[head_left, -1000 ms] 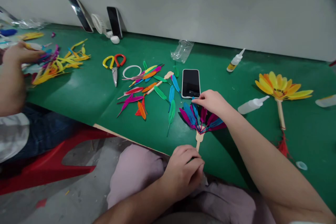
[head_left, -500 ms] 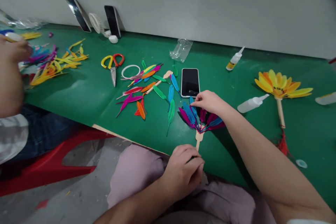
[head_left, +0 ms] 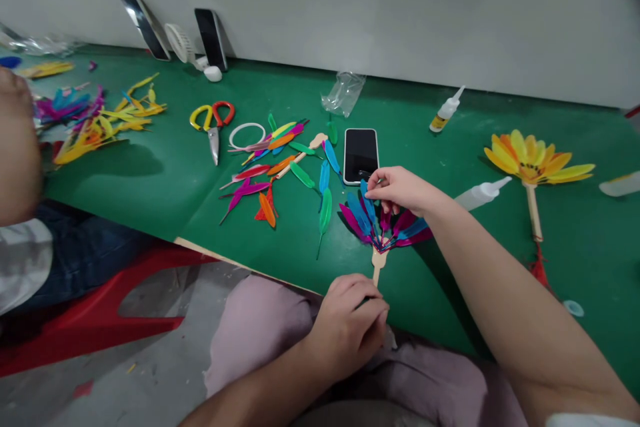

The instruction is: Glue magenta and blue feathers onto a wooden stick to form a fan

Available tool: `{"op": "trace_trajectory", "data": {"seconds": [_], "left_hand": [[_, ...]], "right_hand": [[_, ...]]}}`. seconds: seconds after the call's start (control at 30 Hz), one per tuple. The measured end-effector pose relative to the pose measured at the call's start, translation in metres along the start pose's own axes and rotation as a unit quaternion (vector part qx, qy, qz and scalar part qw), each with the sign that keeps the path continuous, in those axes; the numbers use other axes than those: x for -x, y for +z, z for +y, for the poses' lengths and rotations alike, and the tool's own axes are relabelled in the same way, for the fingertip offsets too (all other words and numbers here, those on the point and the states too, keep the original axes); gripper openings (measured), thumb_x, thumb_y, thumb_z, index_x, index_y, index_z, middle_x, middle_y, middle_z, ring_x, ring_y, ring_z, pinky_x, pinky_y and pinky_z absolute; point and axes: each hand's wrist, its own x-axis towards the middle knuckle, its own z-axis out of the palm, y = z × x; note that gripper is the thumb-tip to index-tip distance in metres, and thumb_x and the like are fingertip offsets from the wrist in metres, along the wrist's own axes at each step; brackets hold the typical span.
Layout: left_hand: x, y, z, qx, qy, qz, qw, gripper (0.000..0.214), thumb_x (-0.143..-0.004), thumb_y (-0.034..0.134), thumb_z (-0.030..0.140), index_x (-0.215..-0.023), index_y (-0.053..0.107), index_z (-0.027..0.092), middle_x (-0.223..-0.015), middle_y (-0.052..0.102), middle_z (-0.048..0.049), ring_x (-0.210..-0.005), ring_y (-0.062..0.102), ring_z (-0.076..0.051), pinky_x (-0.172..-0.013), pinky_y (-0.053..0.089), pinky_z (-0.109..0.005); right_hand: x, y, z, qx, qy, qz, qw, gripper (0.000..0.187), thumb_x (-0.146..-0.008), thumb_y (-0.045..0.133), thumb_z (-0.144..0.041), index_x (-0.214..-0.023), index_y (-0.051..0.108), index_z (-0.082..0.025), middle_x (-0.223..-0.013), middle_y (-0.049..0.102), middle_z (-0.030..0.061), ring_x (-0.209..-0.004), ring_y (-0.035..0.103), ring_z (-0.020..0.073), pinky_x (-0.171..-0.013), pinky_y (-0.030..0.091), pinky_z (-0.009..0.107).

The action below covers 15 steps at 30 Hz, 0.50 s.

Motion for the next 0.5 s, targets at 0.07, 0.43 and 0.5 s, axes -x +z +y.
{"op": "trace_trajectory", "data": {"seconds": [0.07,0.43,0.5], "left_hand": [[0.0002,0.0000,-0.0002,0.001,0.000,0.000,1.000,0.015,-0.075,0.051,0.011,-0.086,0.058,0.017,-0.086,0.059,-0.0024,-0.092,0.049,-0.015,-0.082,0.040,-0.031],[-0.0001,0.0001,0.0004,0.004,-0.002,-0.001,1.000,0.015,-0.075,0.051,0.010,-0.086,0.058,0.017,-0.086,0.059,-0.0022,-0.092,0.048,-0.015,-0.082,0.039,-0.031],[-0.0001,0.0000,0.0005,0.004,-0.004,-0.002,1.000,0.015,-0.075,0.051,0.010,-0.086,0.058,0.017,-0.086,0.059,-0.0020,-0.092,0.048,-0.015,-0.082,0.039,-0.031]], "right_hand": [[0.0007,-0.0006,-0.0004,-0.037,0.001,-0.002,0.999,0.017,-0.069,0.059,-0.016,-0.082,0.048,-0.018,-0.054,0.052,-0.0038,-0.044,0.055,0.0102,-0.032,0.038,0.017],[0.0013,-0.0045,-0.0013,-0.080,0.022,0.014,0.996,0.025,-0.065,0.063,-0.011,-0.089,0.057,-0.014,-0.068,0.058,0.0015,-0.057,0.061,0.0133,-0.040,0.049,0.021],[0.0011,-0.0048,-0.0020,-0.072,0.023,0.016,0.997,0.014,-0.067,0.062,-0.012,-0.080,0.059,-0.014,-0.064,0.059,0.0014,-0.055,0.060,0.0123,-0.041,0.050,0.021]]}}
